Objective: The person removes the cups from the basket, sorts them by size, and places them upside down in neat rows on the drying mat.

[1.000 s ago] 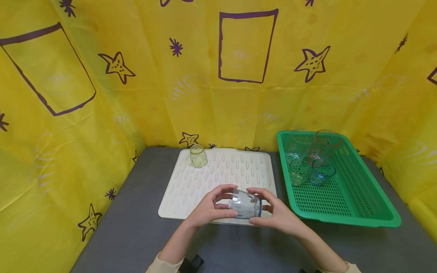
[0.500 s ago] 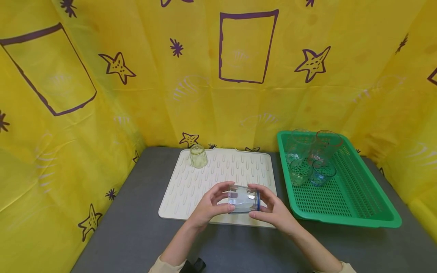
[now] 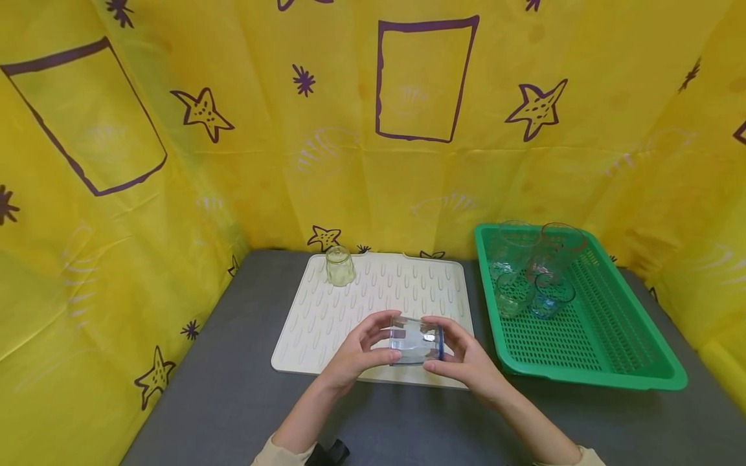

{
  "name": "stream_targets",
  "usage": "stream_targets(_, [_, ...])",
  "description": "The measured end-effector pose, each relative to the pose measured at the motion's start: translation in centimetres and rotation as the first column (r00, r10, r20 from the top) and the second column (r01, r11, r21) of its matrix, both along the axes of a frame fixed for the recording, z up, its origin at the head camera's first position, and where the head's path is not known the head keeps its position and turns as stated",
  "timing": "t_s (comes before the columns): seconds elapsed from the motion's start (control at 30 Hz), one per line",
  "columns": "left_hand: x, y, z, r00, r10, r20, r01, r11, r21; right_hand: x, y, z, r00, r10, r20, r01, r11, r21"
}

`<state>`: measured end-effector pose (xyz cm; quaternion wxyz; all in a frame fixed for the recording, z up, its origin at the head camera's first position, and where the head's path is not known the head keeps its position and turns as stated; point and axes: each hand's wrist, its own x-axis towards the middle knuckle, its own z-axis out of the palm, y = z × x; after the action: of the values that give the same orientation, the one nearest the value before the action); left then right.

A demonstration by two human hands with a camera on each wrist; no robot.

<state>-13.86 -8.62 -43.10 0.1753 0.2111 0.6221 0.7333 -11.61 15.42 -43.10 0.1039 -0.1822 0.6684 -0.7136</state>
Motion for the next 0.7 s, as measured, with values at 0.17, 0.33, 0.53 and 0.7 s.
stream_targets(0.17, [0.1,-0.4,-0.1,1.0,0.003,0.004,-0.003,1.0,-0.021,-0.2,-0.4,-0.1,1.0,-0.009,0.024,0.009,1.0,0.013])
stream_targets(0.33, [0.1,-1.0,-0.1,1.0,0.016,0.004,-0.016,0.999,-0.039,-0.7,-0.8,-0.2,0.997,-0.023,0.073,0.023,1.0,0.004])
stream_targets(0.53, [0.1,-2.5,-0.3,0.997,0.075,-0.033,-0.076,0.996,-0.051,-1.3,-1.4,-0.5,0.993,-0.05,0.111,0.053,0.998,-0.025])
stream_targets(0.7, [0.3,-4.4,-0.7,0.983,0.178,-0.05,-0.182,0.979,-0.086,-1.8,-1.7,-0.6,0.988,-0.087,0.127,0.087,0.996,0.005])
